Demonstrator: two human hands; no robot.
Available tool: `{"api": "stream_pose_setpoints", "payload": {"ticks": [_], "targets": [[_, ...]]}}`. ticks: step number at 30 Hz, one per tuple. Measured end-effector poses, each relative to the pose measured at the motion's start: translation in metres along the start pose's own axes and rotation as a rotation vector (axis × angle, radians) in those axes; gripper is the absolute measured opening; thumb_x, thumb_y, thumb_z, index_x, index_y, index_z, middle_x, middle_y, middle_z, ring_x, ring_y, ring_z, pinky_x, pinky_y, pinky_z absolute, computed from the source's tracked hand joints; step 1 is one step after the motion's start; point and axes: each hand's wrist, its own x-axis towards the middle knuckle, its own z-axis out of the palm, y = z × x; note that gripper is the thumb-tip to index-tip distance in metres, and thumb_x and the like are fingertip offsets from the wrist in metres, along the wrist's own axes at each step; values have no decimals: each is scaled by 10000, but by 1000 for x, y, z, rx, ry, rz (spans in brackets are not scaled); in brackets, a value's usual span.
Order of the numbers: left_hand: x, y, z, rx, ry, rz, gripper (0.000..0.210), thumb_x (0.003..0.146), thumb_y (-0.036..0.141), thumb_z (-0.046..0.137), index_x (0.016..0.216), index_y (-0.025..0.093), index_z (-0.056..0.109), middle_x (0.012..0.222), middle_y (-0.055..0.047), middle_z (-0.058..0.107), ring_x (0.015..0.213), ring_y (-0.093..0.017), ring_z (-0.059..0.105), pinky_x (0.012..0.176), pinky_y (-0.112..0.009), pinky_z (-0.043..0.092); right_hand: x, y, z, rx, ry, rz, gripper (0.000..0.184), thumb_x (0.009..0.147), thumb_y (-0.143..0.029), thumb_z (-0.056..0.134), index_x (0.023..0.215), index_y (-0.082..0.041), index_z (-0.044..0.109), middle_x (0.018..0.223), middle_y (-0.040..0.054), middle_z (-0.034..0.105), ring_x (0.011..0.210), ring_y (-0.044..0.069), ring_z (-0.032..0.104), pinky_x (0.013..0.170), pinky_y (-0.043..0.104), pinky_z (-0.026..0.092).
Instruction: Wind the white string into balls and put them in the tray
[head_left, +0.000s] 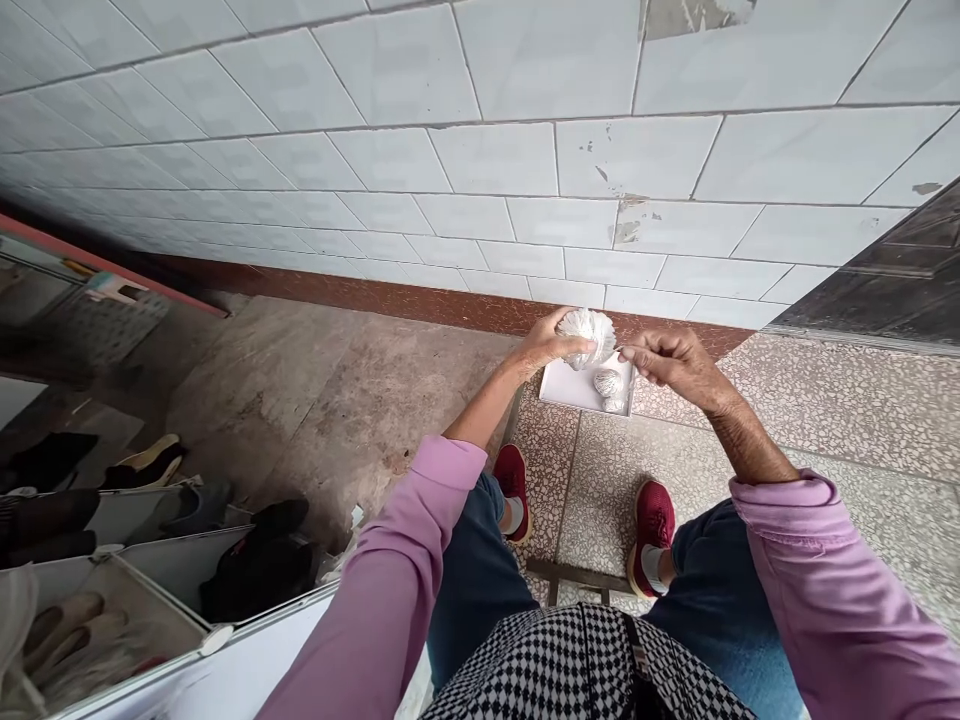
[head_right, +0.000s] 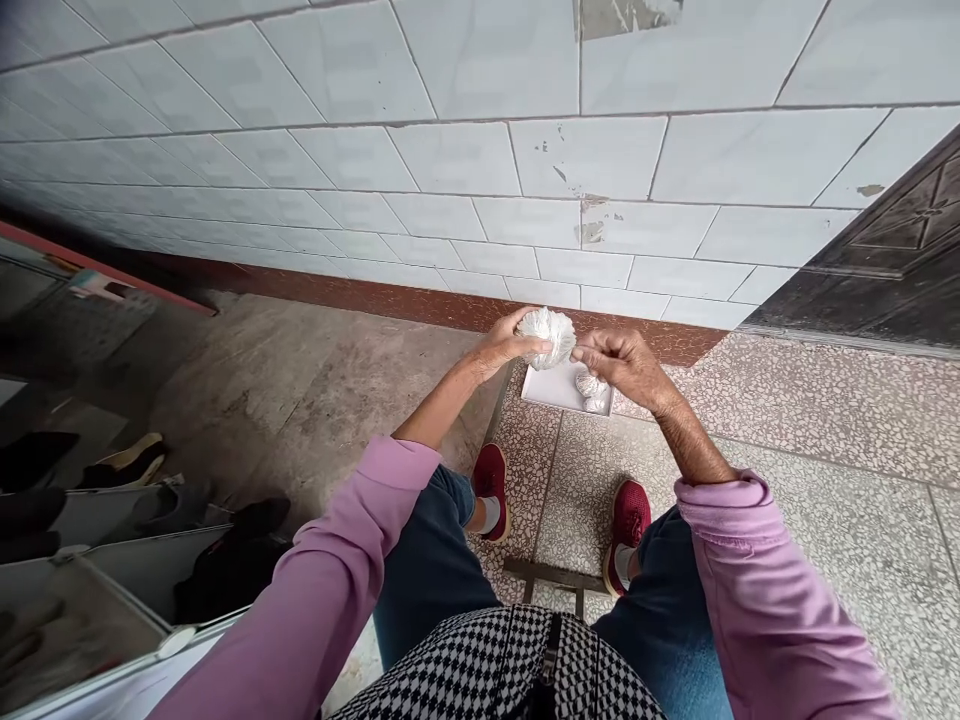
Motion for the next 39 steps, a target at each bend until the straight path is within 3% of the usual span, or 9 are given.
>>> {"api": "stream_pose_setpoints", "payload": {"ticks": [4, 7, 10, 15, 22, 27, 33, 36, 39], "targets": [[-10, 1, 10, -235, -295, -144, 832, 648, 600, 992, 1343, 209, 757, 1207, -149, 807, 1063, -292, 763, 869, -395, 631, 1, -9, -5, 56, 155, -11, 540, 930, -699, 880, 721, -238, 691, 555, -50, 480, 532, 109, 358, 521, 313, 278], [-12, 0, 22, -301, -406, -198, 877, 706, 757, 942, 1382, 240, 730, 1155, -153, 812, 938, -277, 768, 736, -377, 626, 3, -6, 1, 103, 239, 14, 529, 925, -665, 893, 700, -247, 660, 535, -55, 459, 523, 112, 340, 516, 314, 258], [-10, -1, 33, -325, -317, -202, 908, 725, 859, 883, 1358, 228, 720, 1093, -141, 807, 841, -243, 743, 679, -360, 593, 5, -1, 9, 162, 314, 20, 522, 907, -672, 903, 716, -254, 657, 524, -68, 433, 498, 108, 313, 499, 309, 234], [-6, 7, 45, -401, -86, -118, 928, 615, 804, 949, 1272, 190, 721, 1144, -154, 813, 1161, -315, 762, 941, -434, 629, 9, 4, 18, 235, 351, -11, 556, 906, -674, 905, 691, -251, 616, 526, -71, 448, 483, 98, 344, 501, 306, 262], [-17, 17, 53, -349, 2, -23, 811, 553, 551, 1018, 1219, 237, 678, 1168, -71, 799, 1079, -230, 753, 938, -377, 634, 10, 10, 19, 239, 364, 11, 586, 888, -740, 887, 704, -266, 597, 532, -62, 479, 479, 110, 370, 492, 309, 295], [-14, 13, 38, -292, 36, -87, 850, 516, 434, 1002, 1267, 228, 662, 1201, -70, 757, 1060, -222, 729, 902, -359, 616, 7, 7, 9, 113, 301, 19, 577, 888, -724, 889, 684, -249, 632, 525, -53, 479, 494, 108, 361, 512, 314, 287], [-16, 6, 25, -97, -257, -193, 835, 546, 387, 1010, 1303, 195, 716, 1065, -65, 751, 904, -202, 694, 772, -335, 576, 6, 4, -6, -70, 264, -38, 590, 829, -667, 955, 633, -232, 608, 602, -29, 491, 603, 121, 377, 557, 307, 318], [-21, 7, 30, -164, -419, -164, 798, 569, 382, 995, 1312, 212, 756, 1007, -58, 769, 953, -235, 728, 806, -345, 592, 8, 8, -11, -13, 205, -15, 593, 800, -685, 972, 650, -234, 618, 612, -27, 513, 596, 119, 392, 543, 302, 317], [-25, 14, 35, -280, -464, -149, 833, 582, 440, 979, 1356, 230, 756, 1030, -84, 806, 1046, -291, 768, 866, -385, 618, 11, 17, -14, 64, 219, 26, 600, 834, -661, 951, 639, -241, 569, 571, -42, 483, 553, 110, 372, 515, 291, 302]]}}
